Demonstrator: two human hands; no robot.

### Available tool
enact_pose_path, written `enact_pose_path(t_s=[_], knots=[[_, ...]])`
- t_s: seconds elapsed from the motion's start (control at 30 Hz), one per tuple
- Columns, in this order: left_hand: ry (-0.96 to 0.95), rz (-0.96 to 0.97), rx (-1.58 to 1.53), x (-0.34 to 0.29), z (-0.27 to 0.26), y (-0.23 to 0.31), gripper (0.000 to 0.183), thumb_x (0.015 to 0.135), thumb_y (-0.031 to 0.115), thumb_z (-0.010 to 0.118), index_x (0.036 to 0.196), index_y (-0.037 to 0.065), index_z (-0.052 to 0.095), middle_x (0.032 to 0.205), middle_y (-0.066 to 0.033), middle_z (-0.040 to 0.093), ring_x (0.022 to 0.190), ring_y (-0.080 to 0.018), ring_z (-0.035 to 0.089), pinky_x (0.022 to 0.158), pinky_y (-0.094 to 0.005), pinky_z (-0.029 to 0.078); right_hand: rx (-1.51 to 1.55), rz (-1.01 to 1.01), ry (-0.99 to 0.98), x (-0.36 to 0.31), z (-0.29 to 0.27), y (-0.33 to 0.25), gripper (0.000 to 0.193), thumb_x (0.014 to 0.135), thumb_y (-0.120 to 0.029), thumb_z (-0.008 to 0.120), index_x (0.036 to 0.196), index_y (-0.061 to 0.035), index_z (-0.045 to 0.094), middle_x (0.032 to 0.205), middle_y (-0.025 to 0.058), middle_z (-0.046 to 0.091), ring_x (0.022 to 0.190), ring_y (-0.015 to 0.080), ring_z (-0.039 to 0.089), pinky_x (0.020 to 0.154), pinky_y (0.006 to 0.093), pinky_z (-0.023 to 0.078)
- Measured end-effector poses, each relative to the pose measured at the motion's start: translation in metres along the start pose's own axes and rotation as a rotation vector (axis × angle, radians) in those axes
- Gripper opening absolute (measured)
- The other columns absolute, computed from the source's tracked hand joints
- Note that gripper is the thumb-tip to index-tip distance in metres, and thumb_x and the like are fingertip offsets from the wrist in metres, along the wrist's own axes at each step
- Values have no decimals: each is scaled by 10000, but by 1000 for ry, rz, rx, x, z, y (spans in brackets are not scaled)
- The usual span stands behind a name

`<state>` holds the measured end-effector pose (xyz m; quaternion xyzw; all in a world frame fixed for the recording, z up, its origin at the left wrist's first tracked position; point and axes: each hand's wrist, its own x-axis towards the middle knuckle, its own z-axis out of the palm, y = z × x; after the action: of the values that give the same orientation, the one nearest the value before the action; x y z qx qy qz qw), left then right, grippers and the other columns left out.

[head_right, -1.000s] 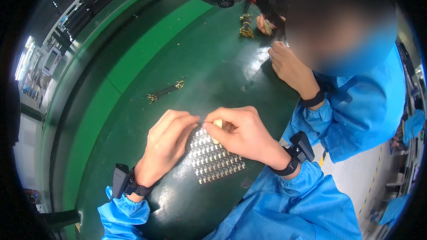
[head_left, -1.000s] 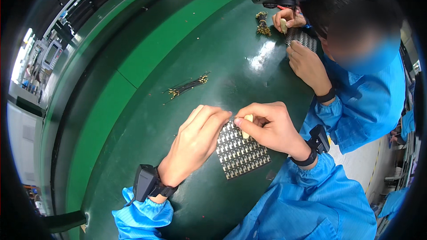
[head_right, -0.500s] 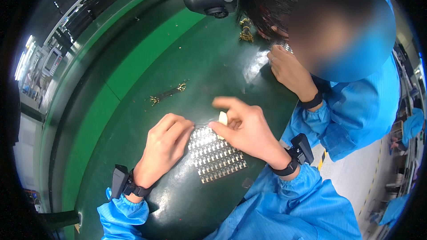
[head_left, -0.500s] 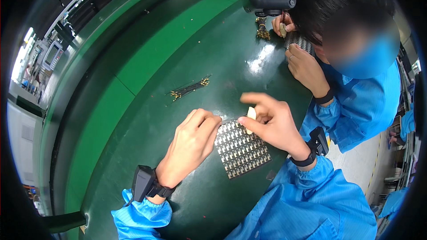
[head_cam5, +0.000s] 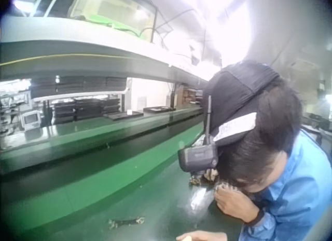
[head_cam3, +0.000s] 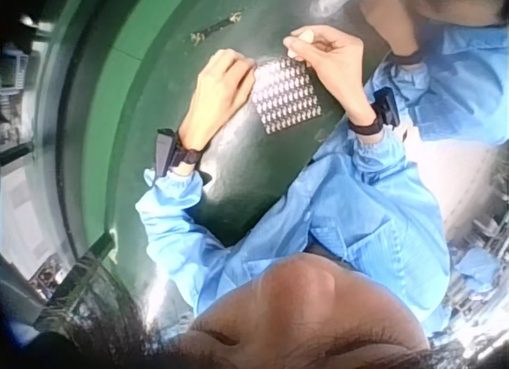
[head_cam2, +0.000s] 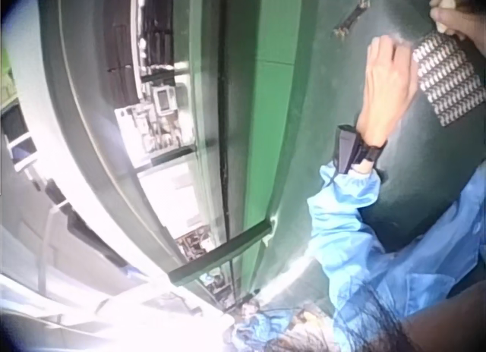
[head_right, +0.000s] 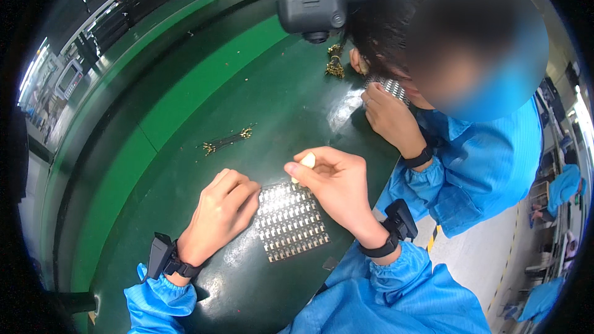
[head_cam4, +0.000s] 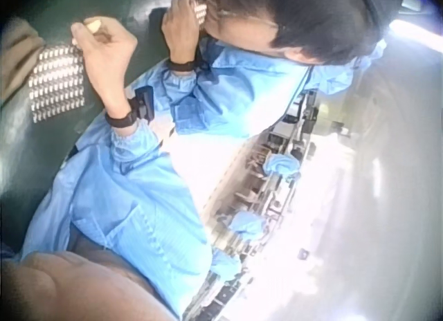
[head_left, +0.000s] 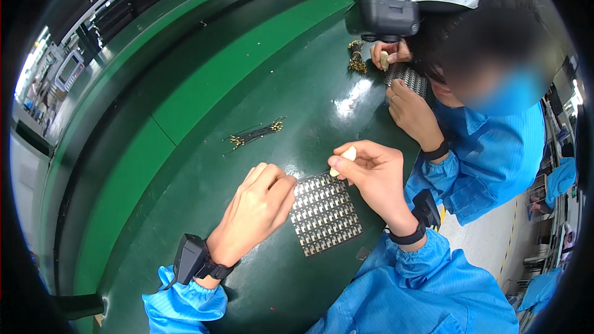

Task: Assembling tiny electronic components onto a grid or circuit board using a adhesive putty tool.

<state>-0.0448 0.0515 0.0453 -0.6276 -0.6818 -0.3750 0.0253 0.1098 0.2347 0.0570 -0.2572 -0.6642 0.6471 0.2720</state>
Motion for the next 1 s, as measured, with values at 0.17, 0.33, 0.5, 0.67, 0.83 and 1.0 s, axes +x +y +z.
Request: enact_pose_path(t_s=[0.17,0.33,0.5,0.67,0.83,1.0], knots=[[19,9,14,-1,5,-5,183,838,-40,782,1012,-11,731,941,-123,636,840,-320,636,736,-423,554,24,-38,-24,6,19,20,138,979,-92,832,1051,10,774,857,23,760,743,62,690,673,216,547],[13,4,0,-3,6,-4,172,837,-41,779,998,-11,726,935,-118,635,836,-313,635,732,-419,548,22,12,-24,3,18,27,130,990,-96,821,1035,7,755,837,17,750,721,50,675,648,213,538],[23,0,-6,-8,9,-7,162,836,-39,778,984,-7,722,930,-114,634,827,-311,627,728,-421,543,-95,-71,-37,2,21,36,152,983,-102,832,1030,18,751,785,-13,725,685,14,630,619,203,500],[28,7,-7,-9,11,-8,154,837,-36,778,976,-5,720,928,-112,634,822,-308,624,728,-418,539,-99,-120,-31,3,20,43,156,976,-99,839,1029,19,751,750,-30,706,658,-5,595,584,194,469],[48,7,-12,-10,13,-9,152,836,-40,777,973,-5,719,919,-108,638,819,-306,624,726,-415,537,-140,-171,-40,1,21,41,153,960,-87,854,1021,13,755,739,-41,692,643,-23,554,554,187,435],[46,3,-8,-9,12,-8,157,835,-43,780,976,-4,722,915,-112,644,811,-312,630,716,-418,539,-153,-194,-34,3,19,47,147,953,-83,858,1017,6,759,712,-50,678,627,-27,540,543,189,420]])
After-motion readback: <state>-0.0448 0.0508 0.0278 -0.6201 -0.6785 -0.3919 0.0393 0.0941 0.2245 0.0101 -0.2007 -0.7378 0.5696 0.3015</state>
